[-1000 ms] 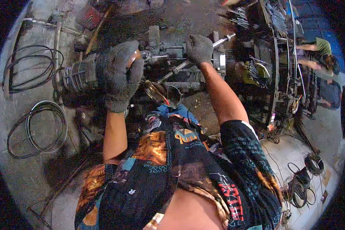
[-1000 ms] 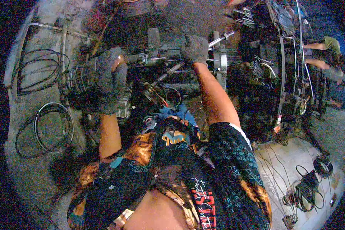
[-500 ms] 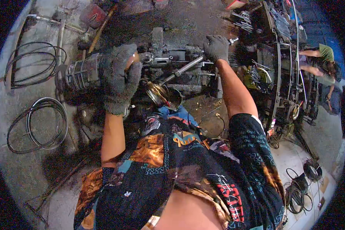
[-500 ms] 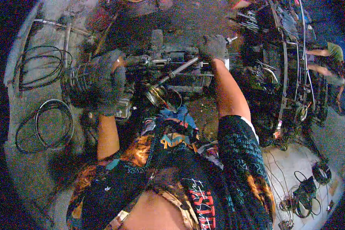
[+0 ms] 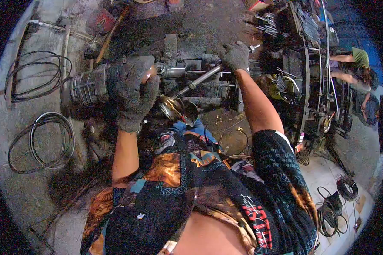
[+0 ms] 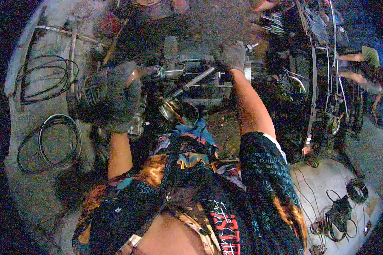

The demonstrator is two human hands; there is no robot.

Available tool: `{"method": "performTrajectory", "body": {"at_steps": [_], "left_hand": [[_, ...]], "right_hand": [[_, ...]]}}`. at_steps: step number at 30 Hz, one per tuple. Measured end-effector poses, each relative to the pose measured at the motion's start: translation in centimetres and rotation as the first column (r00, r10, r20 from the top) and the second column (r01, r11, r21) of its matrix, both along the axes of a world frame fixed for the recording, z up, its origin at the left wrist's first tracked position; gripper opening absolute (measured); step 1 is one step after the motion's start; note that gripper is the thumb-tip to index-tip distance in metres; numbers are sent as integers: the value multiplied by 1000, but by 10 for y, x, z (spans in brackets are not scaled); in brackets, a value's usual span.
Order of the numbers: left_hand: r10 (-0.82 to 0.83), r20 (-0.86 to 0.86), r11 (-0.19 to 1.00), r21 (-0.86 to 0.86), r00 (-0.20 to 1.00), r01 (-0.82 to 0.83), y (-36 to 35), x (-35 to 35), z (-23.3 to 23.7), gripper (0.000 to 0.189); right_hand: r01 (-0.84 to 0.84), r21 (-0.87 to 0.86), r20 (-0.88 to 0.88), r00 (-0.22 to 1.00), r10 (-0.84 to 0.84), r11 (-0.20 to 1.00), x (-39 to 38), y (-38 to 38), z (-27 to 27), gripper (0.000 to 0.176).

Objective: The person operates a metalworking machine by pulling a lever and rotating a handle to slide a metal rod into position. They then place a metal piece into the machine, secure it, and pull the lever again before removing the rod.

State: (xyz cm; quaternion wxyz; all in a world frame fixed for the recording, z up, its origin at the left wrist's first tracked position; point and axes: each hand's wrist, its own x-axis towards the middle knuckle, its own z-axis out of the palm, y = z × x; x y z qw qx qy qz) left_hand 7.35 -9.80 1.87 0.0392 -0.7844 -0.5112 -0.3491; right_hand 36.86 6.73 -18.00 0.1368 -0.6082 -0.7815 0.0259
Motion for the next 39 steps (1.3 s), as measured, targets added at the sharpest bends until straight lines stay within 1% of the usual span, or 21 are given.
{"method": "performTrajectory", "body": {"at_steps": [2,4,5,7,8,10,12,13,17,19,20,22,24,25,27,28,31,33,34,36,39], "left_hand": [[-13,1,1000,11,1000,13,1,0,3,36],[-26,2,999,25,1000,26,0,0,4,36],[-8,-28,1000,22,1000,8,-1,0,5,36],[12,-52,1000,24,999,-10,-1,-2,1,35],[8,-8,1000,26,1000,-8,-2,-4,-4,35],[7,36,999,37,999,-8,-2,-7,-8,34],[23,-90,997,75,996,-16,-6,-6,2,34],[24,-91,997,73,996,-17,-7,-5,5,34],[53,-79,998,28,995,-51,-7,-3,7,32],[50,-76,998,34,996,-47,-7,-3,6,31],[52,-70,998,33,996,-49,-6,-3,5,31],[58,-60,998,31,997,-56,-5,-8,-3,31],[-26,64,997,78,998,21,4,-14,-17,32],[-25,66,997,75,998,20,0,-16,-21,32],[56,-110,995,85,992,-46,-5,-3,1,34],[57,-111,995,85,992,-48,-5,-1,1,34],[81,-41,997,12,996,-80,-4,-2,-3,36],[-25,37,997,76,999,22,1,-7,-9,38],[-23,35,997,77,999,20,0,-7,-10,38],[73,-74,996,60,995,-69,-5,-3,-7,37],[114,-55,991,75,992,-110,-8,-2,-12,37]], "right_hand": [[1,-18,24,1000,0,1000,-1,0,-2,36],[-9,133,-11,1000,11,991,1,2,-17,36],[-10,138,-10,1000,12,990,0,3,-14,36],[17,72,-3,1000,-17,997,-3,3,-9,36],[15,71,0,1000,-15,997,-4,0,-8,36],[53,102,-87,995,-44,993,-6,-1,-7,34],[16,33,-47,999,-14,999,-8,-7,12,33],[-14,-32,-7,1000,14,999,-8,-8,20,32],[-6,17,-59,998,7,1000,-5,-10,19,32],[-32,-48,50,998,35,998,-6,-12,28,35],[-34,-47,51,998,36,998,-5,-10,23,35],[-65,20,-3,998,65,998,-1,-7,9,35],[-50,35,-20,999,51,998,-3,-9,14,34],[-32,48,-38,999,34,998,-3,-11,15,33],[-37,55,21,999,36,998,1,-6,6,33],[-43,60,77,996,39,997,1,-4,1,33],[-46,63,45,998,43,997,1,-3,-4,32],[-36,52,65,997,33,998,-1,-6,3,32],[-28,40,83,996,25,999,-2,-7,6,31],[-24,35,54,998,22,999,-3,-13,17,32],[-15,8,28,999,15,1000,-2,-13,16,34]]}}
